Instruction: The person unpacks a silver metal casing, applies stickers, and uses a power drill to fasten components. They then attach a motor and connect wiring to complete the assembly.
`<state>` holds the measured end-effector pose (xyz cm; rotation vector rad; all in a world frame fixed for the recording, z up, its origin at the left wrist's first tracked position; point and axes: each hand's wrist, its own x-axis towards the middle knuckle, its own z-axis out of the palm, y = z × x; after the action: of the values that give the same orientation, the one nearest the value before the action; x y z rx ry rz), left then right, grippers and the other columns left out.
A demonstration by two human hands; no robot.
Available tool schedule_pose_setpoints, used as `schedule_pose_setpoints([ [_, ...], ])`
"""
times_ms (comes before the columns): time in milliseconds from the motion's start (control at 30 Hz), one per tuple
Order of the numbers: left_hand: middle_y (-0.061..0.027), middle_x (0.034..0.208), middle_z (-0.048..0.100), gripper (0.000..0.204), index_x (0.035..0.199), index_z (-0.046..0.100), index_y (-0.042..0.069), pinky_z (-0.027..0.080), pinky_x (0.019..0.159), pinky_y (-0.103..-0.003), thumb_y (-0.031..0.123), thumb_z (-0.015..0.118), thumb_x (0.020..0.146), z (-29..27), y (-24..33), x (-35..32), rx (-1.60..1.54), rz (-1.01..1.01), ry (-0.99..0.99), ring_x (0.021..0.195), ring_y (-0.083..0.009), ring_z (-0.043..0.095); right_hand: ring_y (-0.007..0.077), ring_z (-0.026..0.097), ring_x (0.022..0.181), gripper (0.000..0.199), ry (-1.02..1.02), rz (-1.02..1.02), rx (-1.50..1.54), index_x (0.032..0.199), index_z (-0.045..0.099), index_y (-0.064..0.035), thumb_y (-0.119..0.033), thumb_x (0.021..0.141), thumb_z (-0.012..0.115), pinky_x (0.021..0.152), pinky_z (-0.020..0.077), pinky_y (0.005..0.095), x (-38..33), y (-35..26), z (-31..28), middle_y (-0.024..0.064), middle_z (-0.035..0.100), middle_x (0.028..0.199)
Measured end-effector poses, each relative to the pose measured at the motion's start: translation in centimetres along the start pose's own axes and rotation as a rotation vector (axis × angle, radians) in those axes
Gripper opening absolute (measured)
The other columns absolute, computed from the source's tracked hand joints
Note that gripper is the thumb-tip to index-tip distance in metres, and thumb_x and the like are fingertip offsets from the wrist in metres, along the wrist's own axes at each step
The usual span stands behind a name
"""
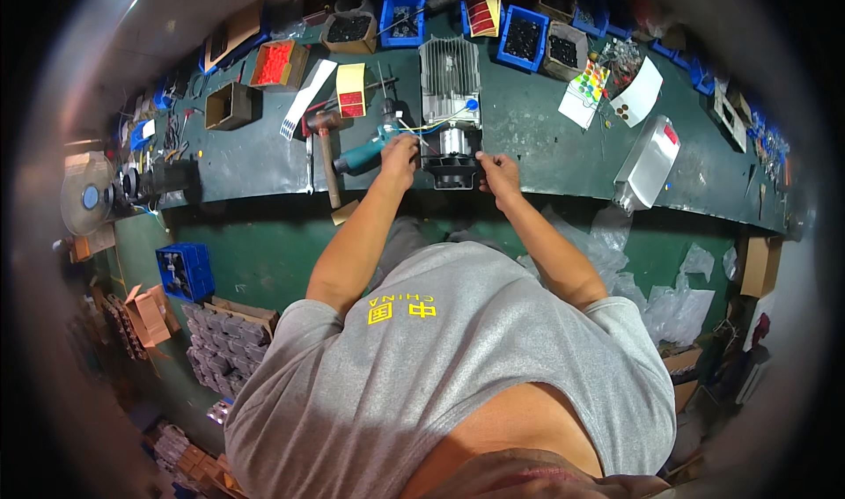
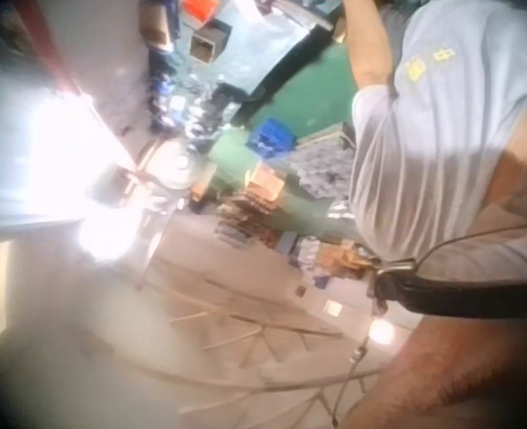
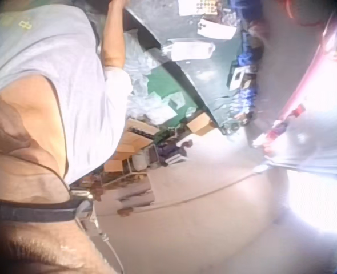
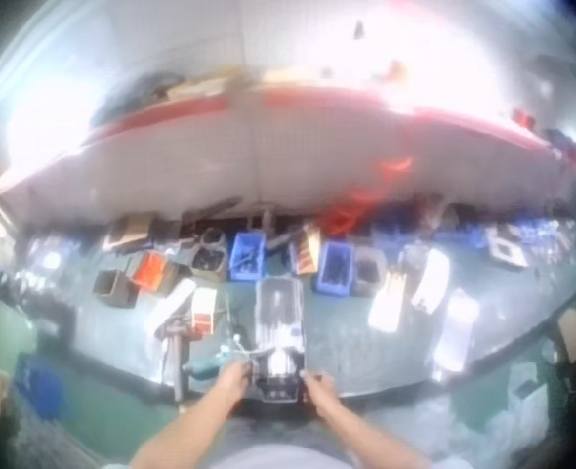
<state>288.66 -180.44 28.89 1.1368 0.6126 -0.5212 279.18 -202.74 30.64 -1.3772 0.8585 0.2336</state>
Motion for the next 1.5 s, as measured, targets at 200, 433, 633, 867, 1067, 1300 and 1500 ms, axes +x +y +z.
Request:
schedule_pose_setpoints([
  [200, 0.0024, 0.098, 0.063, 0.015, 0.105, 0.062, 0.012, 0.05, 0.084, -0.035, 0.008, 0.066, 0.092, 0.0, 0.6, -1.5, 0.093, 0.102, -0.107, 0.09, -0.0106, 0.058, 0.0117, 0.056, 0.056, 0.034, -0.025, -0.013, -0.016, 0.086, 0.058, -0.006, -0.036, 0.092, 0.075, 0.049, 0.0519, 0.028, 0.2, 0.0, -0.4, 0.0018, 0.057, 0.07],
  [433, 0.0015, 0.098, 0.065, 0.018, 0.111, 0.064, 0.009, 0.051, 0.084, -0.034, 0.01, 0.065, 0.093, -0.2, 1.1, -1.8, 0.289, 0.143, -0.029, 0.09, -0.0093, 0.059, 0.0138, 0.06, 0.059, 0.03, -0.075, -0.012, 0.081, 0.087, 0.059, -0.0065, -0.034, 0.097, 0.066, 0.051, 0.0526, 0.0292, 0.1, 0.9, -2.3, 0.0041, 0.06, 0.073],
  [633, -0.0023, 0.094, 0.066, 0.026, 0.118, 0.064, 0.005, 0.053, 0.071, -0.027, 0.007, 0.064, 0.093, -4.3, -0.4, -3.2, 0.386, 0.1, -0.008, 0.077, -0.0094, 0.059, 0.0137, 0.06, 0.06, 0.023, -0.065, 0.014, 0.108, 0.088, 0.06, -0.0069, -0.027, 0.098, 0.065, 0.052, 0.0526, 0.0292, 0.7, 3.5, -4.4, 0.0049, 0.062, 0.075],
  [867, -0.0074, 0.093, 0.069, 0.02, 0.115, 0.065, 0.001, 0.054, 0.065, -0.024, 0.006, 0.059, 0.096, -8.6, 0.0, -3.9, 0.394, 0.123, 0.042, 0.07, -0.0092, 0.058, 0.0135, 0.06, 0.061, 0.014, 0.038, 0.058, 0.05, 0.093, 0.064, -0.0061, -0.02, 0.097, 0.064, 0.052, 0.0532, 0.0292, 2.1, 3.9, -3.9, 0.0035, 0.062, 0.075],
  [1067, -0.007, 0.085, 0.069, 0.011, 0.095, 0.065, 0.003, 0.048, 0.055, -0.024, 0.001, 0.055, 0.092, -9.3, 4.7, 3.1, 0.301, 0.397, 0.127, 0.064, -0.0092, 0.056, 0.0116, 0.059, 0.065, 0.013, 0.11, 0.069, 0.09, 0.093, 0.066, -0.008, -0.02, 0.096, 0.066, 0.055, 0.0538, 0.0297, 1.9, 2.8, -3.7, 0.0009, 0.061, 0.076],
  [1300, -0.0033, 0.08, 0.066, 0.016, 0.088, 0.066, 0.005, 0.047, 0.056, -0.023, -0.002, 0.052, 0.093, -7.0, 9.7, 7.3, 0.368, 0.342, -0.076, 0.062, -0.007, 0.054, 0.0104, 0.06, 0.065, 0.011, 0.169, -0.105, 0.13, 0.092, 0.066, -0.0051, -0.016, 0.095, 0.067, 0.054, 0.0511, 0.0266, 3.6, -0.6, -4.8, 0.0014, 0.064, 0.077],
  [1500, -0.0014, 0.068, 0.059, 0.02, 0.083, 0.069, 0.0, 0.042, 0.054, -0.024, -0.003, 0.049, 0.088, -4.8, 7.7, 6.7, 0.51, 0.321, -0.077, 0.057, -0.0083, 0.052, 0.0094, 0.06, 0.064, 0.011, 0.13, -0.302, -0.007, 0.093, 0.068, -0.0022, -0.012, 0.094, 0.065, 0.054, 0.0499, 0.0257, 9.0, -6.5, -6.6, 0.0015, 0.064, 0.076],
])
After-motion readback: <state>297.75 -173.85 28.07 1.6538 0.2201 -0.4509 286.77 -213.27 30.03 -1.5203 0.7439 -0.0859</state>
